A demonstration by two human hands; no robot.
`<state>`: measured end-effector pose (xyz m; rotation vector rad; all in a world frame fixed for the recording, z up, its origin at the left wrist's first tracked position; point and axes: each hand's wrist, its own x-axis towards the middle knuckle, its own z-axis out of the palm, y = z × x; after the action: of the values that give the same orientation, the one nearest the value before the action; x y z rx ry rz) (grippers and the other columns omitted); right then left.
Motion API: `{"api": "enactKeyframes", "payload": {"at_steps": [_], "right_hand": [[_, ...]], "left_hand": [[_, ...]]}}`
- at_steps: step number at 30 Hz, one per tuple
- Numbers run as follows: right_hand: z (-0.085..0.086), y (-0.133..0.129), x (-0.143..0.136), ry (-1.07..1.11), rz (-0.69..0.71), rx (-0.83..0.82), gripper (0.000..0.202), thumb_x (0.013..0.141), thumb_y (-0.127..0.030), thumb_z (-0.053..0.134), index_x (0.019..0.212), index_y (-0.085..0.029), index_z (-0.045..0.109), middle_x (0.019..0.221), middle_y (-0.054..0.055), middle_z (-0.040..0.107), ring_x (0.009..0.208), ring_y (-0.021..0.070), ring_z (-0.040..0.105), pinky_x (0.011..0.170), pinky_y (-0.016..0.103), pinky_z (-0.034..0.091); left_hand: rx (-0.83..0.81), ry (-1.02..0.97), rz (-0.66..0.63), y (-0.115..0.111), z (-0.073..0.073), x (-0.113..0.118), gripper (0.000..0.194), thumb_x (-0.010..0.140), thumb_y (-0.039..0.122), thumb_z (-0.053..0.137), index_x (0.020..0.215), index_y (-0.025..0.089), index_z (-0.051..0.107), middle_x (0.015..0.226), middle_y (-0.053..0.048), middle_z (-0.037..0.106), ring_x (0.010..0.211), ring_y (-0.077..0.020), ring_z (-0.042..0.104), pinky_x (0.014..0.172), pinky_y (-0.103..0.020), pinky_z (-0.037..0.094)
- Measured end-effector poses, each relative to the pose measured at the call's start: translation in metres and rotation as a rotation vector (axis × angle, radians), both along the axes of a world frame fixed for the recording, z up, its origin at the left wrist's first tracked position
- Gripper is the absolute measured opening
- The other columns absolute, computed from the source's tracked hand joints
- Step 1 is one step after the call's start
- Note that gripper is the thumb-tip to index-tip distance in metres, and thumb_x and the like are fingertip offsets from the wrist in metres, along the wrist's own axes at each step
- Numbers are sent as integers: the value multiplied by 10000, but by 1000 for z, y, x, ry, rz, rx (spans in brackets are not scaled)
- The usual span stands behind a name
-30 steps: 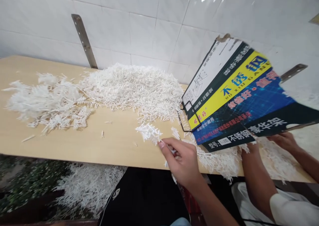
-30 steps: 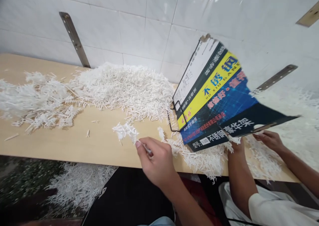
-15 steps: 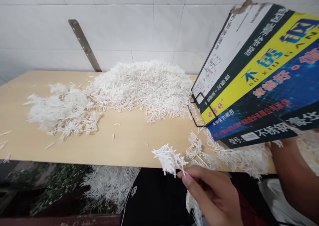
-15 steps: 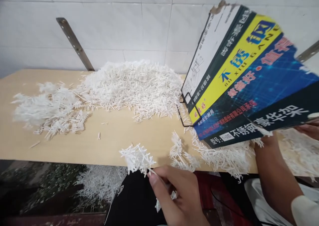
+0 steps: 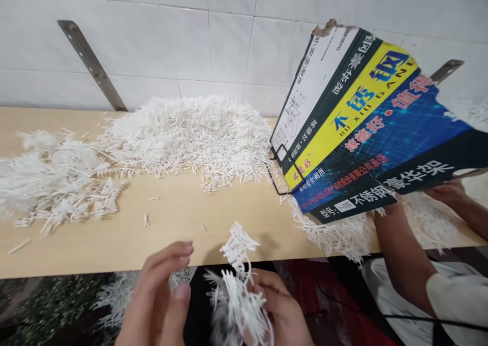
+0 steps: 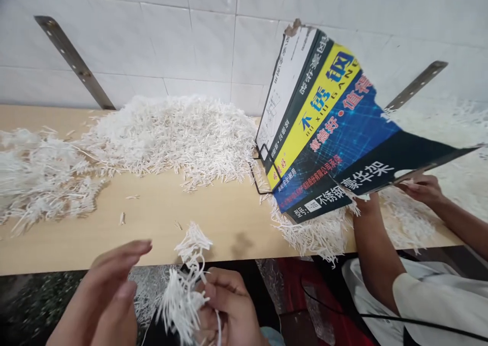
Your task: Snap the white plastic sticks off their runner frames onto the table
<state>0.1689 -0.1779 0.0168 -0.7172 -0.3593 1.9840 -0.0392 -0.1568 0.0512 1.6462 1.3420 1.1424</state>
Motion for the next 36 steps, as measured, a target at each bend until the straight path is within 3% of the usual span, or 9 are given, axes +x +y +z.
{"api": "enactKeyframes", "payload": {"at_steps": [3,10,13,16,19,21,25,30,36], "right_hand": [[-6,7,-16,50,25,11,401,732,-484,897,697,-161,661,453,-85,337,375,32,189,385,190,152],[-10,40,-18,-338,-41,179,319,871,-442,760,784,-140,711,568,-31,472,505,82,374,508,215,319],[-3,50,-8,-749,-53,416,254,925,-375,663,816,-159,740,788,52,671,743,168,597,690,266,475],[9,64,6,-1186,-173,616,235,980,-345,577,1041,-194,747,1087,83,734,1024,228,664,820,302,521],[17,92,18,-1450,-239,691,274,1013,-407,569,1156,-208,691,1073,74,756,958,213,703,812,306,525],[17,119,23,-1539,-78,711,270,993,-458,625,1082,-213,698,915,50,763,838,203,713,736,292,512],[9,172,32,-1403,253,743,290,960,-493,663,974,-204,693,829,34,729,641,152,660,527,229,444],[1,204,44,-998,416,708,406,921,-445,700,1263,-237,631,972,34,714,545,105,607,350,180,363],[-17,205,47,-892,249,702,447,839,-372,774,1240,-202,673,894,37,703,649,144,650,388,177,420]], "left_hand": [[-71,-201,81,19,3,16,380,969,535,496,1243,380,709,1310,-73,708,1305,-371,609,1111,-607,536],[-462,-316,-226,85,-1,41,356,835,525,740,1061,251,765,983,-62,773,983,-279,722,881,-390,594],[-447,-399,-207,99,-12,44,355,773,429,814,1060,241,723,868,-22,736,818,-220,722,759,-321,576],[-376,-408,-116,113,-23,52,330,769,405,797,1028,231,691,788,1,685,740,-197,713,703,-295,564],[-291,-345,-34,122,-35,62,294,829,430,724,1036,229,668,838,-5,667,680,-169,676,638,-279,552],[-217,-248,6,124,-42,68,284,875,438,663,1068,230,663,909,-14,670,616,-139,626,573,-262,508],[-99,-56,75,120,-50,71,256,937,421,588,1076,229,682,959,-17,695,618,-131,606,599,-260,462],[-88,-93,132,119,-50,69,295,910,420,670,1150,249,674,1117,-43,723,1002,-221,681,822,-292,495],[-116,-49,163,125,-51,72,341,877,425,726,1163,244,681,1078,-39,744,1028,-229,677,866,-297,474]]}}
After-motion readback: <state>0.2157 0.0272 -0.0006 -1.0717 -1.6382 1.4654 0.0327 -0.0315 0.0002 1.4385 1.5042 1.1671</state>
